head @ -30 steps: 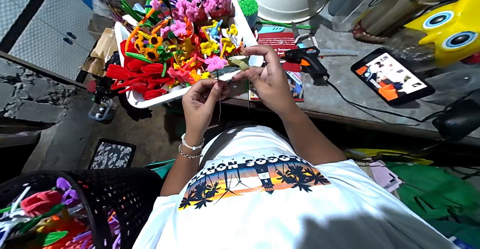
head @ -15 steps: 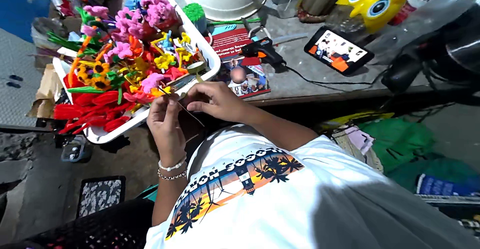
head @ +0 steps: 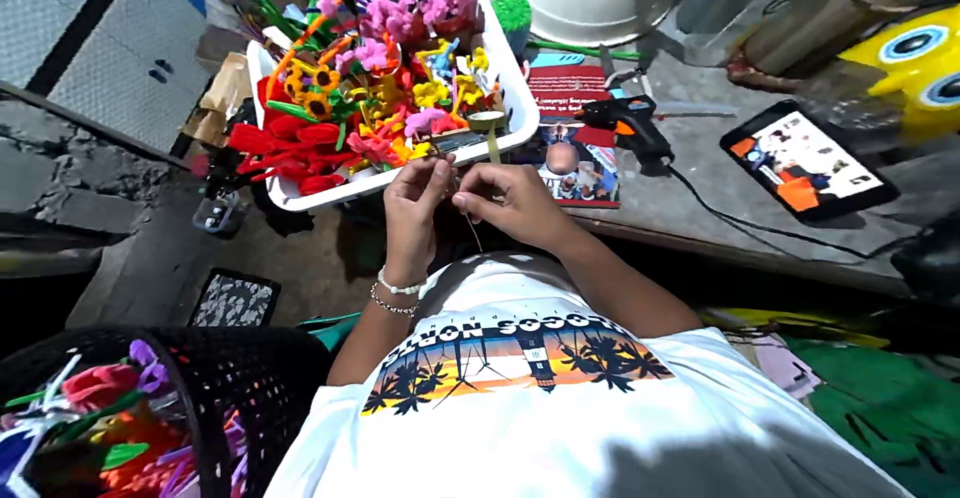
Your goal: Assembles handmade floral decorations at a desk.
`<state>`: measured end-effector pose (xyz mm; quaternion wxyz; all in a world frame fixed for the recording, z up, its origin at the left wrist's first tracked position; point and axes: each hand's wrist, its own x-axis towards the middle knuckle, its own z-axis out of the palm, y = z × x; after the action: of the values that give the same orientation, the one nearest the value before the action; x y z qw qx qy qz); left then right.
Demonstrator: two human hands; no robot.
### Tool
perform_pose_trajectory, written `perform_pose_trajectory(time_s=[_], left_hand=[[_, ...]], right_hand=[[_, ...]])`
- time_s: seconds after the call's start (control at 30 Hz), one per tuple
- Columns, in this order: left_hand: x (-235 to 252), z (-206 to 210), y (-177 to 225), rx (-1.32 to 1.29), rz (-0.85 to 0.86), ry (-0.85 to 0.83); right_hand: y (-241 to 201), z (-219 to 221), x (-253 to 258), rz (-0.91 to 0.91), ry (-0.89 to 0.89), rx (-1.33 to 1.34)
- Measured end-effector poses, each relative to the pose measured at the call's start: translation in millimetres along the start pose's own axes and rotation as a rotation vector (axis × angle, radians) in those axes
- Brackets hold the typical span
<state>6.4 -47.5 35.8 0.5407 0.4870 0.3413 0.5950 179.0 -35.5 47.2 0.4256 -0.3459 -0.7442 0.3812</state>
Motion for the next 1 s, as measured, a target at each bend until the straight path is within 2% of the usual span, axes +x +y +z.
perform_pose_trajectory(time_s=[0.3,0.47,0.6,0.83,1.0], left_hand=[[-1,-1,0,0.037,0.111,-0.010],[-2,-2,0,0.150,0.196,-0.021],[1,-2,-1,0.235,0.268,-0.003],[3,3,-3,0.361,0.390,0.004],[6,3,-7,0.424,0.472,-0.003]], right_hand=[[-3,-1,0,0.030,-0.020,0.066],[-6,-8,1,-0.042,0.069,-0.042],[-14,-15,2,-0.142,0.161,0.087],[-11,-16,4,-0.186,0.124,0.091],[-14,-15,3,-0.115,0.143,0.079]])
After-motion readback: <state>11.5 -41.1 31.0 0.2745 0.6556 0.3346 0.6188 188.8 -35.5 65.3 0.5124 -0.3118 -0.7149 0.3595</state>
